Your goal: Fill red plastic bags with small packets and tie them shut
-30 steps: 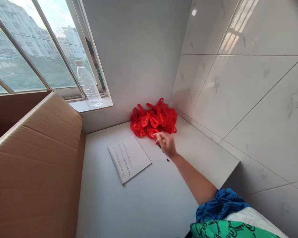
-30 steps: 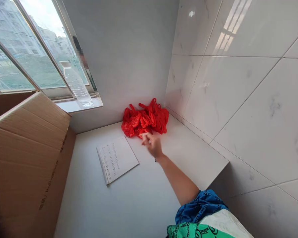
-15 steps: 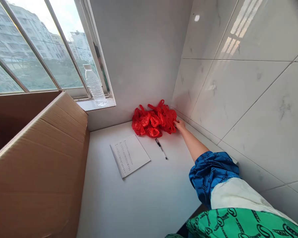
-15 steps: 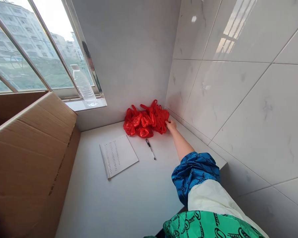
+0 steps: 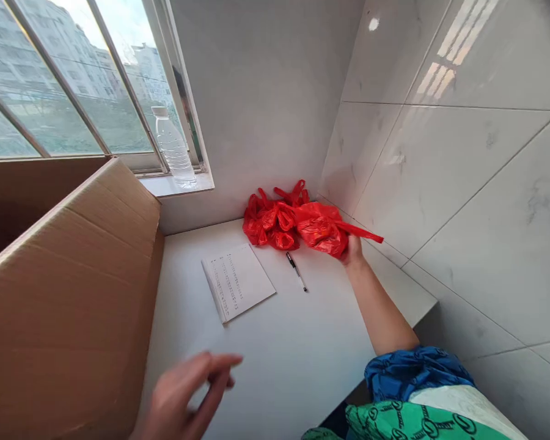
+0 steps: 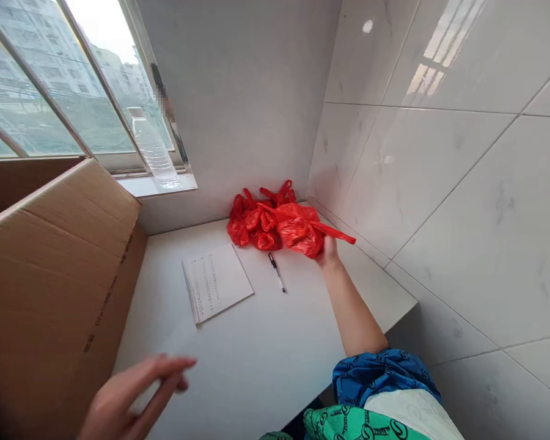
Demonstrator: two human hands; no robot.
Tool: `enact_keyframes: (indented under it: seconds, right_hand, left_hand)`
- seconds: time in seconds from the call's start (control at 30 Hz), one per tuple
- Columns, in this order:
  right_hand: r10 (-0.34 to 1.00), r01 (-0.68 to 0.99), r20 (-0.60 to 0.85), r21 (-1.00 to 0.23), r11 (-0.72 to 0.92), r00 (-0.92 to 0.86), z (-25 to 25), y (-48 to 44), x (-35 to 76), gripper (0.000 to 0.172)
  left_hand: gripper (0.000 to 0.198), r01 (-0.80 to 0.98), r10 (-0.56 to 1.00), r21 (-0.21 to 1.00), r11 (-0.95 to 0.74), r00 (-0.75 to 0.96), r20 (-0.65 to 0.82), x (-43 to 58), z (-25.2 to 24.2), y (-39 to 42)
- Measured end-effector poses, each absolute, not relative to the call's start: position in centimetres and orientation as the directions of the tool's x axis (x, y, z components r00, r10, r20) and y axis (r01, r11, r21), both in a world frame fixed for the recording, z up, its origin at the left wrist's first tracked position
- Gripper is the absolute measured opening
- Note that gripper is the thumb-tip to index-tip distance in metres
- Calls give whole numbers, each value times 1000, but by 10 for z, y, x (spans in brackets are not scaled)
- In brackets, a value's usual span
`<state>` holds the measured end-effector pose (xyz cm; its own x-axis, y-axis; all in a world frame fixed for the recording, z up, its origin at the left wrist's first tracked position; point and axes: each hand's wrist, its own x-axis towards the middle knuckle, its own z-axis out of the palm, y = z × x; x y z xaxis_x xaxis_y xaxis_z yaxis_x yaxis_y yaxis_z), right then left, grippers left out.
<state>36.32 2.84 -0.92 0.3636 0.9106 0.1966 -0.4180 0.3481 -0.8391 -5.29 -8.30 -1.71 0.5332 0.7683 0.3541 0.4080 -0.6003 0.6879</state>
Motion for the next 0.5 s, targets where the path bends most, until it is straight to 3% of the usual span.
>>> enact_keyframes:
  seconds: [0.1,0.2,0.37,0.5]
  right_hand:
    - [985,-630,170,-763,147,23,-2,23,293,29]
    - [982,-682,70,-728,-69,-174,-13,24,238,27]
    - [950,-580,-152,-762,-289,-273,-42,45,202,16]
    - [989,-401,-103,-906,-136,-102,-64,55,207,17]
  left_hand:
    - [38,234,884,951,-200,462,72,-17,-17,-46]
    - [58,-29,929,993,112,357,-94,6,-19,-14]
    - [53,-259,988,964,64,153,-25,7,-32,12]
    - [51,-161,1000,987,-13,25,18,-7,-59,27]
